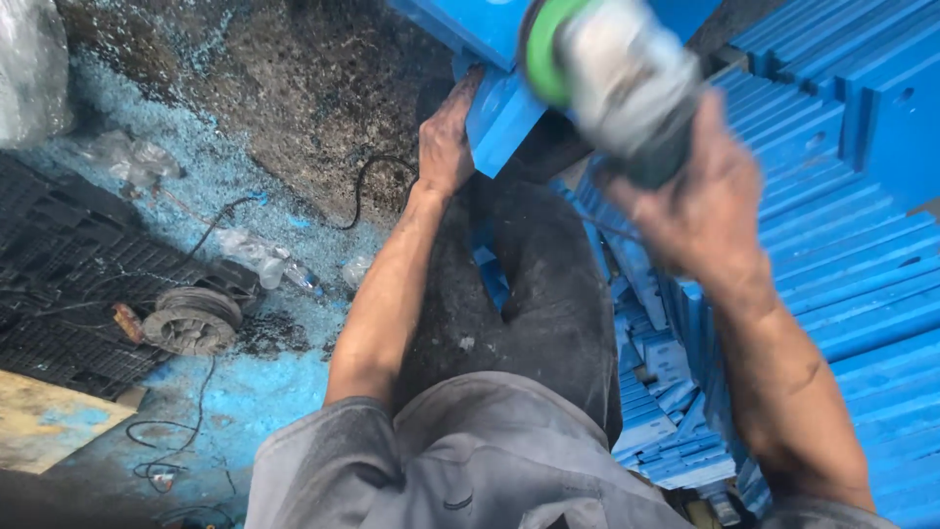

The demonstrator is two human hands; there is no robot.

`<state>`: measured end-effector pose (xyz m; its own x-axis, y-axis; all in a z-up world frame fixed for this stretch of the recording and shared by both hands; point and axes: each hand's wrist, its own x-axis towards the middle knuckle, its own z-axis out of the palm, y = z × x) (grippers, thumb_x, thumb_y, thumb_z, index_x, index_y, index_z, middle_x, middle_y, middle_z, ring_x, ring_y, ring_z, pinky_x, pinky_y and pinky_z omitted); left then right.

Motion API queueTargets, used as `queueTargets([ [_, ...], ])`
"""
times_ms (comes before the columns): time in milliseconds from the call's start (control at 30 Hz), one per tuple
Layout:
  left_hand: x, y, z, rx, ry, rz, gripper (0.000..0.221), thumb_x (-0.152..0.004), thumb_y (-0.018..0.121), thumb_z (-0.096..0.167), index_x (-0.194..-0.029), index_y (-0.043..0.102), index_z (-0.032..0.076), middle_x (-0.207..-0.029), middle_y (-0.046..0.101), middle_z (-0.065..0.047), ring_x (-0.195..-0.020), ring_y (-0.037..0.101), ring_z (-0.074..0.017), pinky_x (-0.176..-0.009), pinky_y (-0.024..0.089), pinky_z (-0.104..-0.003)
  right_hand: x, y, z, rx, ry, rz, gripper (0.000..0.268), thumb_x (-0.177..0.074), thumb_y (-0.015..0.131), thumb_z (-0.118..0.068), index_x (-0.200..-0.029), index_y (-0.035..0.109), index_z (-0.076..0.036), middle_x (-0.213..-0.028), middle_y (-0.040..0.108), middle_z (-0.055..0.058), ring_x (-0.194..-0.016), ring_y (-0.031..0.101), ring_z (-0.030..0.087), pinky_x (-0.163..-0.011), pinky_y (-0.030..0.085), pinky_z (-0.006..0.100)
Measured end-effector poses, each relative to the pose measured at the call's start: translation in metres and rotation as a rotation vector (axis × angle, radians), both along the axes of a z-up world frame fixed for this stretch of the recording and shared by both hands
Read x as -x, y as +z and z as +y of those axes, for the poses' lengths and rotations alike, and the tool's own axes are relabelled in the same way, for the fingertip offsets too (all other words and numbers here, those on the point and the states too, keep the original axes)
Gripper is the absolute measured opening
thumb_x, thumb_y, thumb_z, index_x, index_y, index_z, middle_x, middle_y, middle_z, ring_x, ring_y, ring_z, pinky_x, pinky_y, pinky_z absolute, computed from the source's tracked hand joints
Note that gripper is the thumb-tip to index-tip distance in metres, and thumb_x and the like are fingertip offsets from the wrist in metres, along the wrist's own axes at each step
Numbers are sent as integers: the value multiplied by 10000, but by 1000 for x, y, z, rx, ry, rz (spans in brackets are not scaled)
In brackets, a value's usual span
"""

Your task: Smoothing the edges of blue plastic components using an angle grinder.

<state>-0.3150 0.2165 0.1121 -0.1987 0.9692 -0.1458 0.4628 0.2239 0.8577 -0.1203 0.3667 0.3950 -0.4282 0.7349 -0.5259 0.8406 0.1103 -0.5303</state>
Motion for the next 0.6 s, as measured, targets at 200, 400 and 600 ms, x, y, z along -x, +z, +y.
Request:
queueTargets([
  [200,2,26,11,42,40,-98,568,-962,719,185,-1474,526,34,-1463,597,-228,-1343,611,-383,-1127,528,-421,-16,-4,-51,-66,118,20,971,-657,920,-354,-1406,431,24,-1089,696,239,-932,722,427,-796,598,450],
  [400,5,25,7,66,15,-79,492,-1017,638,147,-1484,534,34,-1468,611,-250,-1362,621,-406,-1144,527,-422,-25,2,-15,66,131,-26,869,-638,920,-339,-1346,513,-41,-1041,723,204,-895,731,406,-750,600,472],
  [600,3,29,9,210,32,-19,522,-961,611,173,-1446,544,-8,-1297,656,-287,-1184,661,-426,-978,549,-454,-55,-24,100,-227,-4,137,659,-937,889,-317,-1306,439,-7,-1178,729,193,-1074,748,356,-925,621,449],
])
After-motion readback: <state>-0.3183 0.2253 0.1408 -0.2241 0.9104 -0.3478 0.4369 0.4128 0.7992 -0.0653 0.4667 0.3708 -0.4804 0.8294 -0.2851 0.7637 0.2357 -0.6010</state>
